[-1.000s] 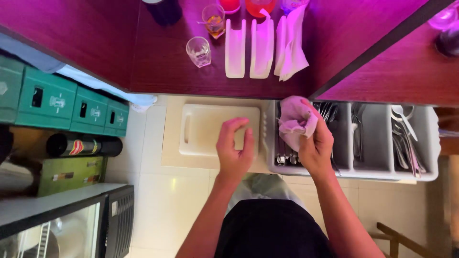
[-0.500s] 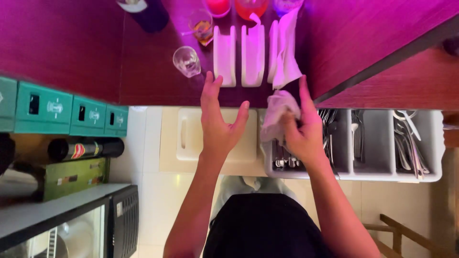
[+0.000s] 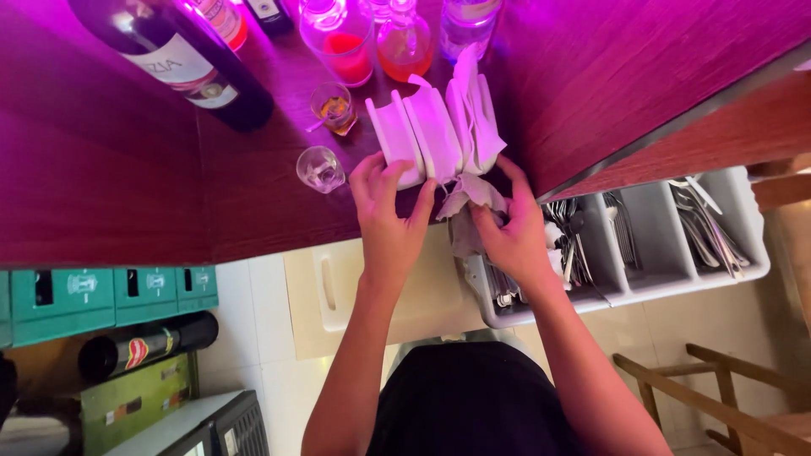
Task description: Polishing glassware and organizing cutlery in a restaurant service area.
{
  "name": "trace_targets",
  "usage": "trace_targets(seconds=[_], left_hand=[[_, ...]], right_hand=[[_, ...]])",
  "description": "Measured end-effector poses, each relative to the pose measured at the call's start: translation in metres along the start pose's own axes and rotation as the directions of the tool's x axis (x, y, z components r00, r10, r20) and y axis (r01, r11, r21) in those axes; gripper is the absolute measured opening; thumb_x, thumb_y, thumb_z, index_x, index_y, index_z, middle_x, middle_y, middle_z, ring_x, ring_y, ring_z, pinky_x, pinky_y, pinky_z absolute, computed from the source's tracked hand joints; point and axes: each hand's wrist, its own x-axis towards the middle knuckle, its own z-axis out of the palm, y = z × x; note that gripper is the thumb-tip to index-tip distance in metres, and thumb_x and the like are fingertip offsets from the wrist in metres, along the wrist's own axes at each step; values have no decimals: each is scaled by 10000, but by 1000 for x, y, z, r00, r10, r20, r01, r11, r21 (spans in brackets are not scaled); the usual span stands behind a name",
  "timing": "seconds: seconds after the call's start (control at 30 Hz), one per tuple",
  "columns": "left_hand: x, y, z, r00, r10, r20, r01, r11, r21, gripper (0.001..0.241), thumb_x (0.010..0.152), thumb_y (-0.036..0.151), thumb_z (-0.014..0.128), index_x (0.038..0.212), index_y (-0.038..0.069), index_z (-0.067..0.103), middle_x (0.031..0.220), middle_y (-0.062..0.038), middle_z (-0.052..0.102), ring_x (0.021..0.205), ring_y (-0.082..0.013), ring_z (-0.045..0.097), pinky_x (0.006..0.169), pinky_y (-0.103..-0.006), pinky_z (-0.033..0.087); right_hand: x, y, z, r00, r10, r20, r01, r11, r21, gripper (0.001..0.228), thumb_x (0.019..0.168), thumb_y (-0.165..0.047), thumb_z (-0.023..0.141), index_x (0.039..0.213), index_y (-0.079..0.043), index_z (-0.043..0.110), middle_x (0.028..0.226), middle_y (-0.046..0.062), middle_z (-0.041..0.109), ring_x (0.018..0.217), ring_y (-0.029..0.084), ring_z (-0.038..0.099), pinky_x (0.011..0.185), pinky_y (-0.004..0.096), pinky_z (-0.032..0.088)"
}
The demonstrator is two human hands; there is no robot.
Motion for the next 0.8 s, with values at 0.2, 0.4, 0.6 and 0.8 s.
trace_targets(seconds=[0.2, 0.4, 0.6, 0.8], left_hand=[[-1, -10, 0, 999, -13, 41, 14, 999, -30, 199, 962, 33, 749, 1142, 47, 667, 1359, -170, 497, 1218, -327, 668, 1041, -410, 555], [1, -6, -1, 998, -13, 54, 15, 999, -41, 218, 925, 28, 773, 1116, 67, 676, 1343, -162, 513, 1187, -311, 690, 1002, -403, 561], [7, 5, -2, 999, 8, 44, -7, 1000, -15, 378, 793, 76, 871, 1111, 60, 669, 1317, -174, 519, 1210, -331, 637, 1020, -422, 546], [9, -4, 11, 1000, 3, 13, -3, 1000, 21, 361, 795, 81, 894, 1060, 54, 651, 1306, -171, 570, 1219, -327, 630, 1010, -413, 547]], right_hand=[[-5, -2, 8, 995, 25, -94, -36, 993, -114, 631, 965, 7, 631, 1543, -21, 379, 1170, 106, 725, 1030, 131, 698, 883, 265, 565], [-9, 0, 14, 993, -46, -111, 43, 999, -27, 657, 985, 15, 616, 1573, -13, 324, 1260, 139, 686, 1113, 142, 682, 949, 273, 551], [-15, 21, 19, 974, -150, -168, 138, 987, -85, 511, 1001, 22, 629, 1458, 2, 401, 1258, 153, 677, 1169, 177, 681, 1011, 304, 540], [-4, -3, 16, 988, -66, -136, 39, 981, -193, 466, 955, 2, 630, 1400, 0, 492, 1163, 132, 706, 1067, 164, 681, 925, 293, 548]])
